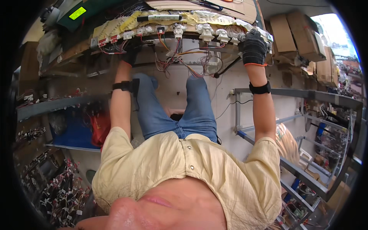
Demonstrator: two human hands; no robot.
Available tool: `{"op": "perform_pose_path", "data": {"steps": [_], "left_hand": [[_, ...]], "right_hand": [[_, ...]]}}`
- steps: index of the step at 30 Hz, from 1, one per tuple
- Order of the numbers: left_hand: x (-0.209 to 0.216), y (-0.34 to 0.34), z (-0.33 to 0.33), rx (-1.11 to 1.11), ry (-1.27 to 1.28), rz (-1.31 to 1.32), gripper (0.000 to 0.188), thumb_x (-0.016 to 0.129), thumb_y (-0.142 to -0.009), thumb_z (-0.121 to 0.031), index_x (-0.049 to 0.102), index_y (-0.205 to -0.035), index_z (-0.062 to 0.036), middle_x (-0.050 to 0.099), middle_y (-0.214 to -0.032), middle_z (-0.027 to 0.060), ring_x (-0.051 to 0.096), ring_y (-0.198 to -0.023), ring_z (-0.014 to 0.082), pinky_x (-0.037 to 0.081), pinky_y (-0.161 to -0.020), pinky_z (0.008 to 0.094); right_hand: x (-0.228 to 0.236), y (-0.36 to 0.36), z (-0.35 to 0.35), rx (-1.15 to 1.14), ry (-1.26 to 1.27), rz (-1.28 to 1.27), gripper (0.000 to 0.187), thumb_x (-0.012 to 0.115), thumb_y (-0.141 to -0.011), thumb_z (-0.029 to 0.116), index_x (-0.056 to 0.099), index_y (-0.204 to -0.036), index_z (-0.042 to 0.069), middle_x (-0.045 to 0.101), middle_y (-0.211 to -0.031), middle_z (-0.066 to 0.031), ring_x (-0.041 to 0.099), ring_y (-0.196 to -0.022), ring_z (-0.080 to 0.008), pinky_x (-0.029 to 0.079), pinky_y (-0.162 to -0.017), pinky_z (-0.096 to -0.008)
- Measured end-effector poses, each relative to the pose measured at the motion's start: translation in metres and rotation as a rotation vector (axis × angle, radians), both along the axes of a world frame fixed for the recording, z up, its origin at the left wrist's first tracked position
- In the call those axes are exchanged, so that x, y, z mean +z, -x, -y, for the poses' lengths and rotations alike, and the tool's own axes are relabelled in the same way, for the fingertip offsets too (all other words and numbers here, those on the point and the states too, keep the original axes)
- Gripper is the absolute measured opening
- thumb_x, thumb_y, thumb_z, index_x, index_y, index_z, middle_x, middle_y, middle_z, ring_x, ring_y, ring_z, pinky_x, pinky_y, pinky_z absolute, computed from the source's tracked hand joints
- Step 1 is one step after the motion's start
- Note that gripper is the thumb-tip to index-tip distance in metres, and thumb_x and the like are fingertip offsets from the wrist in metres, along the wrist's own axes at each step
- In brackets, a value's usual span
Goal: Connecting wires and electrical connectors to a wiring harness assembly on a workbench.
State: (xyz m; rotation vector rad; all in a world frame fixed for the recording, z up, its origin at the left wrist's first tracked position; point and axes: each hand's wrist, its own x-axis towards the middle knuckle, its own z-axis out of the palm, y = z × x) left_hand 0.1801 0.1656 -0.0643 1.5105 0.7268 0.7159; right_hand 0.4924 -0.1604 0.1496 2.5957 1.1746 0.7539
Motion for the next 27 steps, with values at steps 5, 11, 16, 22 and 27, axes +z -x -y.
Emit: {"op": "perform_pose_path", "data": {"steps": [5,11,16,22,27], "left_hand": [[-0.036,0.028,0.056,0.284,0.037,0.228,0.020,0.048,-0.090,-0.010,0.060,-0.101,0.0006,0.062,-0.102,0.0095,0.058,-0.087,0.0183,0.049,-0.070,0.0292],[0.046,0.041,0.161,0.796,0.053,0.078,0.022,0.049,-0.086,-0.002,0.059,-0.104,0.0039,0.060,-0.108,0.0132,0.060,-0.093,0.0228,0.049,-0.080,0.0285],[0.066,0.040,0.147,0.485,-0.819,-0.124,0.019,0.061,-0.081,-0.007,0.066,-0.098,-0.0007,0.065,-0.101,0.0122,0.063,-0.088,0.0253,0.048,-0.079,0.0337],[-0.017,0.041,0.089,0.600,-0.640,-0.029,0.027,0.050,-0.086,-0.009,0.062,-0.109,-0.0022,0.064,-0.104,0.0124,0.059,-0.097,0.0287,0.046,-0.084,0.0359],[-0.039,0.055,0.017,0.505,-0.692,-0.307,0.026,0.050,-0.085,-0.013,0.061,-0.107,-0.0031,0.063,-0.101,0.0154,0.060,-0.095,0.0291,0.047,-0.081,0.0374]], "right_hand": [[0.004,0.012,0.002,-0.007,-0.029,0.029,0.047,0.068,-0.069,0.029,0.055,-0.106,0.004,0.061,-0.095,-0.0148,0.062,-0.085,-0.0296,0.050,-0.072,-0.0416],[-0.004,-0.007,0.012,-0.003,-0.022,0.070,0.028,0.057,-0.078,0.021,0.058,-0.101,0.005,0.061,-0.092,-0.0131,0.063,-0.079,-0.0280,0.050,-0.067,-0.0403],[-0.004,0.001,0.001,0.028,-0.082,0.088,0.020,0.050,-0.082,0.013,0.058,-0.098,0.005,0.061,-0.090,-0.0133,0.063,-0.077,-0.0277,0.050,-0.065,-0.0401],[-0.009,-0.006,0.007,0.051,-0.097,0.123,0.023,0.049,-0.082,0.012,0.058,-0.101,0.004,0.062,-0.090,-0.0139,0.063,-0.077,-0.0280,0.050,-0.065,-0.0393],[0.014,0.023,-0.009,-0.084,-0.016,-0.084,0.033,0.047,-0.085,0.009,0.052,-0.116,0.002,0.060,-0.100,-0.0173,0.061,-0.086,-0.0302,0.049,-0.075,-0.0407]]}}
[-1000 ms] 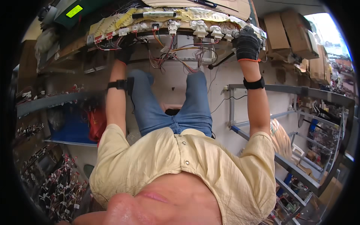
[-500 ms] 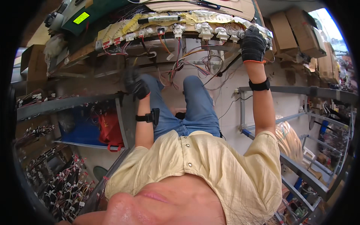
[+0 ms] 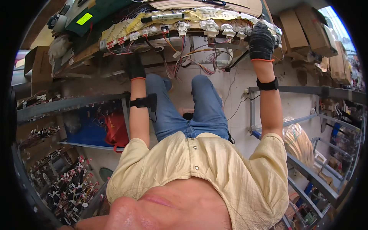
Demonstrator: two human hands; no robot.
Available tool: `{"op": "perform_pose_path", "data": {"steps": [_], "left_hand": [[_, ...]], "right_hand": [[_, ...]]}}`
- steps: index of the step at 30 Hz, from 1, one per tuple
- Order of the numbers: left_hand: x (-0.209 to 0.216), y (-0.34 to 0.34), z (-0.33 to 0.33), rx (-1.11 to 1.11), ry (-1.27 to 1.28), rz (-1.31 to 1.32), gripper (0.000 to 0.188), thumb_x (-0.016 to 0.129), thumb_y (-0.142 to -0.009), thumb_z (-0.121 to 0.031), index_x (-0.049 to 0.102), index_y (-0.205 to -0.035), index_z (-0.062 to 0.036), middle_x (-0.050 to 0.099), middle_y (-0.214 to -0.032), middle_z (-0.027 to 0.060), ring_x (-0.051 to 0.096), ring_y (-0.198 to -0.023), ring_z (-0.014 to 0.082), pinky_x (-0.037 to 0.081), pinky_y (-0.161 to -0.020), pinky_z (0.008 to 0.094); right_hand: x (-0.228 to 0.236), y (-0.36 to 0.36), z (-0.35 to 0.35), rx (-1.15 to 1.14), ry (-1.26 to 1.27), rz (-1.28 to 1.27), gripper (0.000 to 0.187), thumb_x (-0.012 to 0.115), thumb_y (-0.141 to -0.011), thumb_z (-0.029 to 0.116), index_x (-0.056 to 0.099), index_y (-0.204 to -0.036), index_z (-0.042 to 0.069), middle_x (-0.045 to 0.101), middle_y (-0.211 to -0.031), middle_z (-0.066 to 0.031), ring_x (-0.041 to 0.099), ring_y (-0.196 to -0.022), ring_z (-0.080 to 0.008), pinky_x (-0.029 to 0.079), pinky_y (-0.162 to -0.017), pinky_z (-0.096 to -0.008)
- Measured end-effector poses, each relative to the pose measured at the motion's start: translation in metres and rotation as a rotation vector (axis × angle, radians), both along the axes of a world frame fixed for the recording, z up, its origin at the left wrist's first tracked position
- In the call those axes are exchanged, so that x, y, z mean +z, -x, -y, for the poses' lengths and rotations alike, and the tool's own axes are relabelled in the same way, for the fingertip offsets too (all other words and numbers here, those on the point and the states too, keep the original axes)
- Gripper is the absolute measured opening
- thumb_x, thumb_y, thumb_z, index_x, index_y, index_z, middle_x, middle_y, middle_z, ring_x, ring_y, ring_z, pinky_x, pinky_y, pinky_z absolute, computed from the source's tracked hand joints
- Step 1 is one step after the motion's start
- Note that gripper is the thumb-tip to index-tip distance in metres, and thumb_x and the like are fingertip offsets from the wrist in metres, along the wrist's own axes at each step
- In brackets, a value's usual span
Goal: Connecting wires and electrical connectors to a wiring harness assembly on a workbench.
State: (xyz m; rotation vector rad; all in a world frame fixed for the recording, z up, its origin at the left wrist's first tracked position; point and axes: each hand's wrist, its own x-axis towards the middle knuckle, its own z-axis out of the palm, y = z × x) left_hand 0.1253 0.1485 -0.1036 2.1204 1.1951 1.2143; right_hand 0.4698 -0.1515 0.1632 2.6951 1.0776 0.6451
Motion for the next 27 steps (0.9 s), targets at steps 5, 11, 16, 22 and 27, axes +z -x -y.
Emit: {"op": "perform_pose_path", "data": {"steps": [5,11,16,22,27], "left_hand": [[0.080,-0.064,0.026,-0.346,-0.508,-0.531,0.017,0.048,-0.084,-0.011,0.061,-0.089,-0.0019,0.059,-0.086,0.0188,0.059,-0.085,0.0300,0.048,-0.071,0.0354],[0.085,-0.044,0.013,-0.384,-0.674,-0.862,0.028,0.051,-0.085,-0.022,0.054,-0.104,-0.0008,0.058,-0.084,0.0183,0.060,-0.075,0.0318,0.049,-0.061,0.0414],[0.064,-0.035,-0.010,-1.018,-0.187,-0.531,0.031,0.053,-0.085,-0.022,0.053,-0.108,-0.0015,0.059,-0.084,0.0145,0.060,-0.074,0.0268,0.048,-0.061,0.0370],[0.088,-0.045,0.015,-1.331,0.508,-0.127,0.028,0.056,-0.086,-0.021,0.054,-0.105,-0.0005,0.059,-0.083,0.0090,0.059,-0.074,0.0202,0.048,-0.063,0.0302],[0.105,-0.055,0.033,-1.218,0.743,0.179,0.023,0.059,-0.085,-0.017,0.055,-0.100,0.0004,0.059,-0.083,0.0050,0.058,-0.075,0.0146,0.048,-0.066,0.0253]], "right_hand": [[-0.026,-0.031,0.023,0.070,-0.028,0.180,0.025,0.053,-0.081,0.015,0.056,-0.104,0.004,0.061,-0.092,-0.0135,0.063,-0.079,-0.0283,0.050,-0.066,-0.0415],[-0.029,-0.029,0.018,0.128,-0.024,0.240,0.028,0.055,-0.080,0.017,0.056,-0.105,0.004,0.060,-0.092,-0.0131,0.062,-0.080,-0.0283,0.049,-0.068,-0.0414],[-0.028,-0.034,0.025,0.083,0.020,0.259,0.029,0.055,-0.079,0.016,0.056,-0.106,0.005,0.060,-0.093,-0.0130,0.062,-0.080,-0.0288,0.049,-0.072,-0.0423],[-0.026,-0.028,0.019,0.125,0.024,0.237,0.032,0.054,-0.079,0.015,0.056,-0.110,0.005,0.061,-0.099,-0.0141,0.062,-0.085,-0.0307,0.048,-0.076,-0.0439],[-0.025,-0.025,0.020,-0.050,0.092,0.097,0.041,0.045,-0.083,0.004,0.048,-0.124,0.001,0.050,-0.124,-0.0206,0.049,-0.115,-0.0330,0.040,-0.098,-0.0403]]}}
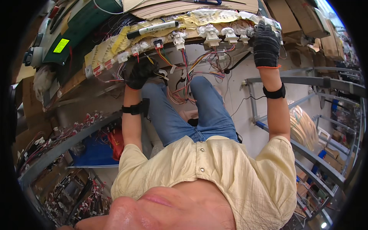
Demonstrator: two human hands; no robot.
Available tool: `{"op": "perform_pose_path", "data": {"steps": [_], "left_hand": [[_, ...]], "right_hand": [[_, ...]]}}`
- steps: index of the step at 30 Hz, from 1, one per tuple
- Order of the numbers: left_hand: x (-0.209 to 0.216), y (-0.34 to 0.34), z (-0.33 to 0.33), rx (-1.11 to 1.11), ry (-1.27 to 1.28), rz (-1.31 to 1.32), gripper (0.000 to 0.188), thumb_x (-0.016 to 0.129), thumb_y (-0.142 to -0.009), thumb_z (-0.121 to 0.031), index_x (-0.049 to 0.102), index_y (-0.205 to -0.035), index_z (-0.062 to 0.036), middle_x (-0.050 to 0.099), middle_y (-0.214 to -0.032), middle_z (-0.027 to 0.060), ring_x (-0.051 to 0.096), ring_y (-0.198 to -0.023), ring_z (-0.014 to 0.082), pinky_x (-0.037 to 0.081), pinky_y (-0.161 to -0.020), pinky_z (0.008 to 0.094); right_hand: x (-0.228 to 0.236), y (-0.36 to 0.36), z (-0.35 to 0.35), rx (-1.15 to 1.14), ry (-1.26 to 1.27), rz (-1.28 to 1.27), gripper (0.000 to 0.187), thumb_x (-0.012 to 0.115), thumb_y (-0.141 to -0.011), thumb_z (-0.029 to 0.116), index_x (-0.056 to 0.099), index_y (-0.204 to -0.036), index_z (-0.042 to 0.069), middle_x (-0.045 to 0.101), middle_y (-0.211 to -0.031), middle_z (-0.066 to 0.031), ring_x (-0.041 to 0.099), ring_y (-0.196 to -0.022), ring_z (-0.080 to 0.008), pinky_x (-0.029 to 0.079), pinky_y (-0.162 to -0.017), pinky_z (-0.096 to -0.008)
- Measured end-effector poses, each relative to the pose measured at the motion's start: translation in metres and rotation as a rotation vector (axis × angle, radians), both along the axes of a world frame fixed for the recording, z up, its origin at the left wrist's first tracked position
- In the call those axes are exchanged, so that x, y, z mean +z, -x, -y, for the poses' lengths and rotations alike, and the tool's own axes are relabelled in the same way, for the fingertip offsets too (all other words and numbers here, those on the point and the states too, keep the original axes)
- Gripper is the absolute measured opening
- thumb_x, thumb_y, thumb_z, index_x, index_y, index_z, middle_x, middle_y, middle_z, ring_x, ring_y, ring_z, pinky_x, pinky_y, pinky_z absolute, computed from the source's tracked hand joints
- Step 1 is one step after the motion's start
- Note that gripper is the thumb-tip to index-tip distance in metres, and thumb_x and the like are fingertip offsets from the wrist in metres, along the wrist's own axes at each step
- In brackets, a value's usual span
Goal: Connecting wires and electrical connectors to a wiring harness assembly on a workbench.
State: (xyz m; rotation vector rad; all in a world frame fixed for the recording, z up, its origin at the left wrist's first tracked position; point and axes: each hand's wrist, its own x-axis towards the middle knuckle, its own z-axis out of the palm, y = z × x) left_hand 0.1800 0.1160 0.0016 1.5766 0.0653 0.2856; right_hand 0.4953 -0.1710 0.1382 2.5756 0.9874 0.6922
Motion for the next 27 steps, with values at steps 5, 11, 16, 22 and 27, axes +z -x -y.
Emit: {"op": "perform_pose_path", "data": {"steps": [5,11,16,22,27], "left_hand": [[0.006,-0.001,-0.004,0.052,-0.219,0.091,0.023,0.051,-0.090,-0.016,0.059,-0.103,0.0003,0.065,-0.090,0.0107,0.062,-0.084,0.0185,0.050,-0.073,0.0295],[-0.006,0.008,0.004,0.135,0.274,-0.038,0.052,0.030,-0.098,-0.041,0.057,-0.105,0.0024,0.064,-0.095,0.0130,0.062,-0.084,0.0214,0.050,-0.075,0.0308],[-0.001,0.003,0.015,0.233,0.396,-0.017,0.039,0.038,-0.097,-0.031,0.057,-0.107,0.0024,0.064,-0.095,0.0126,0.063,-0.086,0.0212,0.051,-0.076,0.0322],[-0.012,0.006,-0.002,0.140,0.228,0.045,0.022,0.052,-0.091,-0.013,0.056,-0.106,0.0023,0.064,-0.092,0.0105,0.062,-0.084,0.0193,0.051,-0.073,0.0305],[-0.070,0.006,-0.017,0.287,0.406,0.085,0.027,0.052,-0.090,-0.015,0.052,-0.113,0.0001,0.061,-0.095,0.0091,0.060,-0.082,0.0153,0.052,-0.072,0.0278]], "right_hand": [[-0.010,-0.013,0.008,0.153,-0.042,0.154,0.037,0.050,-0.082,0.008,0.053,-0.118,0.005,0.060,-0.105,-0.0158,0.061,-0.089,-0.0311,0.048,-0.080,-0.0430],[0.000,0.007,-0.001,0.014,-0.022,-0.040,0.040,0.044,-0.085,0.006,0.047,-0.125,0.001,0.050,-0.124,-0.0204,0.048,-0.115,-0.0338,0.038,-0.100,-0.0411],[-0.004,0.001,0.007,0.027,-0.045,-0.036,0.040,0.045,-0.085,0.006,0.046,-0.125,0.000,0.050,-0.123,-0.0205,0.049,-0.115,-0.0343,0.038,-0.100,-0.0416],[0.005,0.004,-0.002,0.044,-0.053,-0.022,0.040,0.045,-0.084,0.005,0.047,-0.123,-0.001,0.051,-0.122,-0.0202,0.049,-0.114,-0.0339,0.038,-0.099,-0.0416],[-0.010,-0.022,0.000,0.239,-0.073,0.076,0.042,0.054,-0.078,0.013,0.052,-0.118,-0.001,0.057,-0.109,-0.0198,0.056,-0.100,-0.0342,0.043,-0.089,-0.0428]]}}
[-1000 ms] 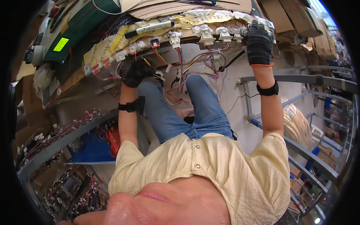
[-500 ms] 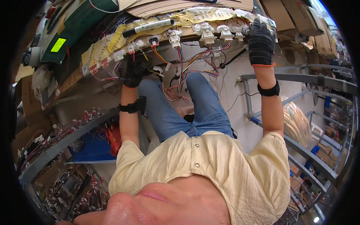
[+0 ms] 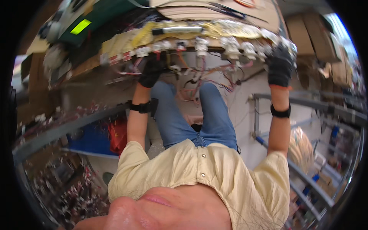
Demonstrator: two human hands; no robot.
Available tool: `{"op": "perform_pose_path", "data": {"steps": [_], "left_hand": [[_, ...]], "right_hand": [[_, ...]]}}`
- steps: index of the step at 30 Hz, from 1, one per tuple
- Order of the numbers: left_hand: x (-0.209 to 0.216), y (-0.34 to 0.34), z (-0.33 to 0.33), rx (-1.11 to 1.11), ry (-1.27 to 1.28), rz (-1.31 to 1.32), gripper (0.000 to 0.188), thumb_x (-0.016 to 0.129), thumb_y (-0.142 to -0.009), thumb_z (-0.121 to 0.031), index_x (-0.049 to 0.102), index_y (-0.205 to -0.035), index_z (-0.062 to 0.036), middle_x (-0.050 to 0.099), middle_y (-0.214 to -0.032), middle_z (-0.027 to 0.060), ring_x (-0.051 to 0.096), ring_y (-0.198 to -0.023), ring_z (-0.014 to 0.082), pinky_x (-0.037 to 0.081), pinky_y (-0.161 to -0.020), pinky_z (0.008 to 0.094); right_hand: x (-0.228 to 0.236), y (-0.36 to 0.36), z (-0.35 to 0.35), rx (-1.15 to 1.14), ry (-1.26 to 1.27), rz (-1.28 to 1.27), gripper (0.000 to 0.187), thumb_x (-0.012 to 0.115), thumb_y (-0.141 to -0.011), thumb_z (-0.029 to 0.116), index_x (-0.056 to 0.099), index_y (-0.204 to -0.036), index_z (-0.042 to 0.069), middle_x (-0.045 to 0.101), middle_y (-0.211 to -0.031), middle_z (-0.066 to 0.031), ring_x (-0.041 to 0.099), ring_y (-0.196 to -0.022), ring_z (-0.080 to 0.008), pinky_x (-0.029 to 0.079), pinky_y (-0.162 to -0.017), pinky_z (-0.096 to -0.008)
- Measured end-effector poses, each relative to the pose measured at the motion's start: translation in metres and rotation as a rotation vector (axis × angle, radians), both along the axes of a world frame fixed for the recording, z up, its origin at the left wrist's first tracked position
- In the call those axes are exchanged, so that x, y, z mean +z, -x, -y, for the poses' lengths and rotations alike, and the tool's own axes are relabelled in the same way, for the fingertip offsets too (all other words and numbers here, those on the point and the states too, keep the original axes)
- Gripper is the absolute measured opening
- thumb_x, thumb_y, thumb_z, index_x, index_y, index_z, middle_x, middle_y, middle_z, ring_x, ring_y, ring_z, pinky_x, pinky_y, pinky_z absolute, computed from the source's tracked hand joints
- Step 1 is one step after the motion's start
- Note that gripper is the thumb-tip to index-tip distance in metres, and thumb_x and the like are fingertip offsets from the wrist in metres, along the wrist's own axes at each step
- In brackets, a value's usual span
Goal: Connecting wires and electrical connectors to a wiring harness assembly on a workbench.
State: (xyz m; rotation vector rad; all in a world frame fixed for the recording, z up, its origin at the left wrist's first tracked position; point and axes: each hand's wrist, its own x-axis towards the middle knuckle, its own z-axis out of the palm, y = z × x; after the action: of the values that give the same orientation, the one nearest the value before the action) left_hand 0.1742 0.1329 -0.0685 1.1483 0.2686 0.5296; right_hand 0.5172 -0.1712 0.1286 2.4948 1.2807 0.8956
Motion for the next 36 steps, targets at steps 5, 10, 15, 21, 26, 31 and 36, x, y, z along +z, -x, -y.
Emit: {"op": "perform_pose_path", "data": {"steps": [5,10,15,21,26,31,36], "left_hand": [[0.031,0.007,0.014,0.081,-0.049,0.044,0.036,0.048,-0.092,-0.019,0.046,-0.124,-0.0013,0.058,-0.109,0.0116,0.059,-0.091,0.0153,0.051,-0.079,0.0261],[0.068,0.036,0.028,0.244,-0.228,-0.095,0.038,0.046,-0.092,-0.020,0.046,-0.125,-0.0018,0.058,-0.112,0.0128,0.059,-0.097,0.0191,0.050,-0.083,0.0271],[0.056,0.048,0.038,0.025,0.441,0.161,0.040,0.052,-0.087,-0.002,0.046,-0.126,-0.0018,0.058,-0.111,0.0112,0.058,-0.095,0.0145,0.050,-0.078,0.0234],[0.092,0.039,0.049,0.375,0.027,0.243,0.038,0.055,-0.084,0.006,0.050,-0.121,0.0022,0.061,-0.106,0.0088,0.060,-0.084,0.0127,0.051,-0.074,0.0226],[0.091,0.040,0.052,0.362,0.080,0.182,0.051,0.046,-0.090,0.001,0.029,-0.138,-0.0082,0.053,-0.113,0.0138,0.059,-0.092,0.0185,0.051,-0.083,0.0277],[0.105,0.034,0.060,0.431,-0.073,0.277,0.053,0.049,-0.089,0.000,0.031,-0.138,-0.0102,0.055,-0.109,0.0145,0.060,-0.092,0.0209,0.052,-0.084,0.0289],[0.130,0.025,0.071,0.506,0.096,0.185,0.043,0.056,-0.081,0.005,0.048,-0.123,0.0003,0.056,-0.119,0.0116,0.058,-0.102,0.0175,0.050,-0.085,0.0270]], "right_hand": [[0.005,0.016,0.012,-0.117,0.049,-0.055,0.043,0.046,-0.081,0.004,0.045,-0.124,-0.002,0.052,-0.118,-0.0218,0.053,-0.106,-0.0344,0.042,-0.093,-0.0406],[0.022,0.032,-0.001,-0.240,0.062,-0.167,0.044,0.043,-0.084,0.000,0.043,-0.127,-0.001,0.052,-0.121,-0.0211,0.053,-0.108,-0.0338,0.043,-0.093,-0.0404],[0.010,0.014,-0.003,-0.246,0.060,-0.209,0.043,0.044,-0.084,0.002,0.045,-0.126,0.000,0.053,-0.119,-0.0191,0.054,-0.106,-0.0329,0.043,-0.092,-0.0410],[0.023,0.031,-0.008,-0.223,0.103,-0.150,0.040,0.042,-0.085,0.004,0.046,-0.125,0.001,0.054,-0.119,-0.0184,0.055,-0.106,-0.0325,0.044,-0.092,-0.0396],[0.027,0.033,-0.008,-0.258,0.072,-0.176,0.039,0.041,-0.086,0.003,0.048,-0.124,0.001,0.055,-0.118,-0.0200,0.055,-0.107,-0.0321,0.044,-0.092,-0.0389],[0.031,0.042,-0.014,-0.273,0.076,-0.184,0.037,0.042,-0.085,0.003,0.049,-0.122,0.001,0.056,-0.115,-0.0202,0.056,-0.105,-0.0319,0.045,-0.091,-0.0385],[0.013,0.018,0.001,-0.116,0.009,0.023,0.035,0.045,-0.085,0.009,0.050,-0.120,0.003,0.061,-0.102,-0.0178,0.063,-0.084,-0.0299,0.050,-0.073,-0.0419]]}}
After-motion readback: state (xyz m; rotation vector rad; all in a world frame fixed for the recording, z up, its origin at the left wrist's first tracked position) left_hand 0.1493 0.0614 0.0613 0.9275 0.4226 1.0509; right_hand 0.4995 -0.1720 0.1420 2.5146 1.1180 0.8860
